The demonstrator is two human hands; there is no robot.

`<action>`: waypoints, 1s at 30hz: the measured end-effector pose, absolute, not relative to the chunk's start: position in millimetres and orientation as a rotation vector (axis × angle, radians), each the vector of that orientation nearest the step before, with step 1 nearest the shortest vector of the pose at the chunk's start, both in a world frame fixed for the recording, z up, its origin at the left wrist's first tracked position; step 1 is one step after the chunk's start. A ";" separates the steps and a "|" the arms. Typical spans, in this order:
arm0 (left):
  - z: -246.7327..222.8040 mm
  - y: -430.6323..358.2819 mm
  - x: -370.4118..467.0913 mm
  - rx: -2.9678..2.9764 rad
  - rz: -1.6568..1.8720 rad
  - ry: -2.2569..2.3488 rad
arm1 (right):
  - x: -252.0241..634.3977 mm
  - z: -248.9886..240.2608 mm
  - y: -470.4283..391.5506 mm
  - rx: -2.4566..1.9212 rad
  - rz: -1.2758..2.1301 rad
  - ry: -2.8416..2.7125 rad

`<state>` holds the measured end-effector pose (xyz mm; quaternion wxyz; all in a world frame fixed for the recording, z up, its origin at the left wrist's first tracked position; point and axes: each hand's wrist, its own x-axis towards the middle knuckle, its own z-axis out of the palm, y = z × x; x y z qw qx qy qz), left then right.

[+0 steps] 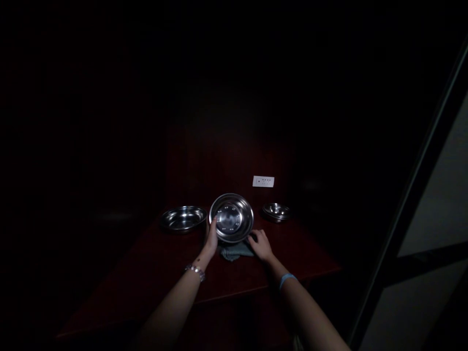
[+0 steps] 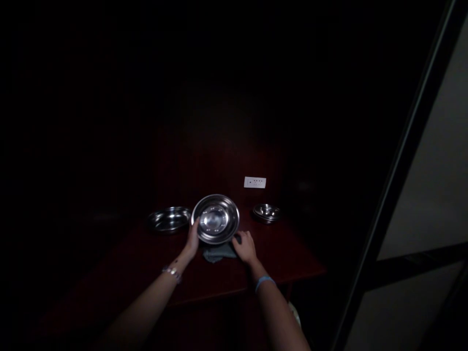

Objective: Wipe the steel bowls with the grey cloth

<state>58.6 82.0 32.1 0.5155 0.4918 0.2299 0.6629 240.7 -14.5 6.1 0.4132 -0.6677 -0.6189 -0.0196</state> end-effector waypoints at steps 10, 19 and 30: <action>30.1 86.6 43.3 1.161 1.625 0.730 | 220.3 21.8 -37.9 -1.465 -0.078 -2.191; 30.2 84.3 41.4 1.301 1.719 0.732 | 204.7 40.5 -53.2 -1.585 -0.266 -2.362; 24.2 91.8 44.1 1.278 1.629 0.700 | 244.6 17.1 -45.6 -1.418 -0.015 -0.989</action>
